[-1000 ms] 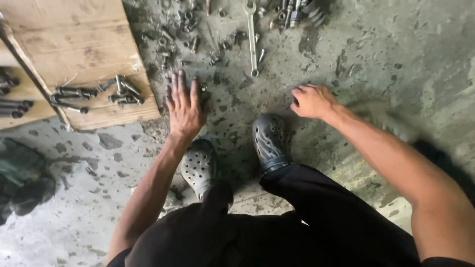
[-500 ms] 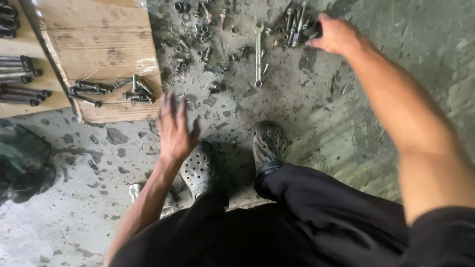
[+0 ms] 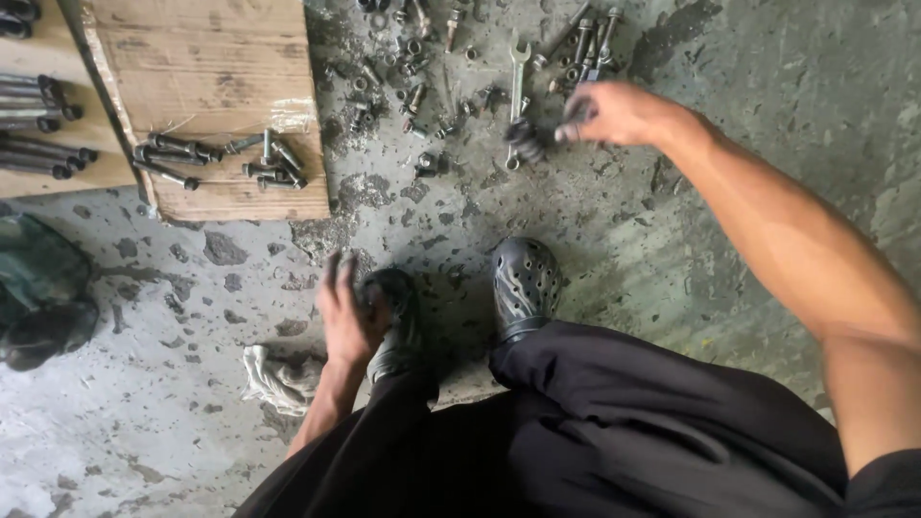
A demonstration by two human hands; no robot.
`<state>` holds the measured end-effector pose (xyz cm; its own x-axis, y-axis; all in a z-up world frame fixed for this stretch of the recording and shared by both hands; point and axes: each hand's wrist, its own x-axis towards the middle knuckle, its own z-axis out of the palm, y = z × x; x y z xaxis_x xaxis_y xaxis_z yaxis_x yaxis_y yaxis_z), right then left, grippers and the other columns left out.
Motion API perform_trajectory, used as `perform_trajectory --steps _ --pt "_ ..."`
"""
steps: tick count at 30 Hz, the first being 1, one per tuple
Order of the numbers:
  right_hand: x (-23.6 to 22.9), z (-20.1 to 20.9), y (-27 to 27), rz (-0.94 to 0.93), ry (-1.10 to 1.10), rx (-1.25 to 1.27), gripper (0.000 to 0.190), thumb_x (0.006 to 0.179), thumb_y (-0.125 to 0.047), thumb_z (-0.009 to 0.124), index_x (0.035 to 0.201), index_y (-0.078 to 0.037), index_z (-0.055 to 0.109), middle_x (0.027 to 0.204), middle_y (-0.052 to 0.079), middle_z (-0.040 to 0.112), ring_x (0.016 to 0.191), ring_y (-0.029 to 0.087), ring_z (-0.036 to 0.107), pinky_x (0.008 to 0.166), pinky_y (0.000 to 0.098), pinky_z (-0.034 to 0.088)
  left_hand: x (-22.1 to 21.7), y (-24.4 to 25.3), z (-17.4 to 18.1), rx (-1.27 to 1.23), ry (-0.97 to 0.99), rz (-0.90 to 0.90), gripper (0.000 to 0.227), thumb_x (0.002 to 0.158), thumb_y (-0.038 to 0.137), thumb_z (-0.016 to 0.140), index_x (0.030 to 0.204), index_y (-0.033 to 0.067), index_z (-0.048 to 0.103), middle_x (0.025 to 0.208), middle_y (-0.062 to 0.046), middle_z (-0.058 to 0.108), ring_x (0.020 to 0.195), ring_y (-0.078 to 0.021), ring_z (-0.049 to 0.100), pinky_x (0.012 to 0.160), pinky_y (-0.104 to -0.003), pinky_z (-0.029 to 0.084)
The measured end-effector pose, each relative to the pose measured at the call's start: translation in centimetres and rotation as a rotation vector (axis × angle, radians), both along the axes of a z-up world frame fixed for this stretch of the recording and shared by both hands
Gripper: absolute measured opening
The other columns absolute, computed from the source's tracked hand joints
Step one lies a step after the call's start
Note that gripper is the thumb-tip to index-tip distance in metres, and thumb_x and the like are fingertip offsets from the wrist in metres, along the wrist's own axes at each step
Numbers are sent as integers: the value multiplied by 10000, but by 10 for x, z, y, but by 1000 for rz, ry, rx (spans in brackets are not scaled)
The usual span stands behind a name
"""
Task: Inspecting and sorting various bolts and small mechanical components on the floor of a garage.
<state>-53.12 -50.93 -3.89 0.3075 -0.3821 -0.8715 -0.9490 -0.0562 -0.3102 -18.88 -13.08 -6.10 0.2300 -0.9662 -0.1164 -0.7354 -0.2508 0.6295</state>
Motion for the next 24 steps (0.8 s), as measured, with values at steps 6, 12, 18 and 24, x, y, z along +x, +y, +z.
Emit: perform_trajectory --steps 6,12,18,24 --pt "13 -32 -34 452 -204 -812 365 1036 -342 698 1366 -196 651 1091 104 627 964 292 638 806 479 577 -13 -1 -4 -13 33 -51 562 968 160 642 1479 24 451 1520 -289 429 1364 -468 465 1112 -536 415" --pt "43 -37 -52 590 18 -608 372 999 -250 714 1364 -205 664 1090 101 580 868 265 654 718 419 594 -17 7 -6 -36 32 -78 580 949 182 652 1466 12 451 1499 -262 467 1326 -430 498 1086 -523 421" --pt "38 -26 -68 253 -503 -603 335 961 -143 774 1286 -133 692 1125 65 654 1032 235 650 906 420 571 -14 6 -7 -77 33 -49 589 942 194 658 1461 4 452 1479 -257 484 1300 -425 519 1068 -511 425" --pt "51 12 -49 -626 -776 189 244 973 -129 761 1175 -29 667 1029 99 679 921 213 675 777 379 602 -12 3 -3 -87 39 -73 588 939 202 657 1456 9 456 1473 -249 491 1294 -411 523 1064 -509 424"
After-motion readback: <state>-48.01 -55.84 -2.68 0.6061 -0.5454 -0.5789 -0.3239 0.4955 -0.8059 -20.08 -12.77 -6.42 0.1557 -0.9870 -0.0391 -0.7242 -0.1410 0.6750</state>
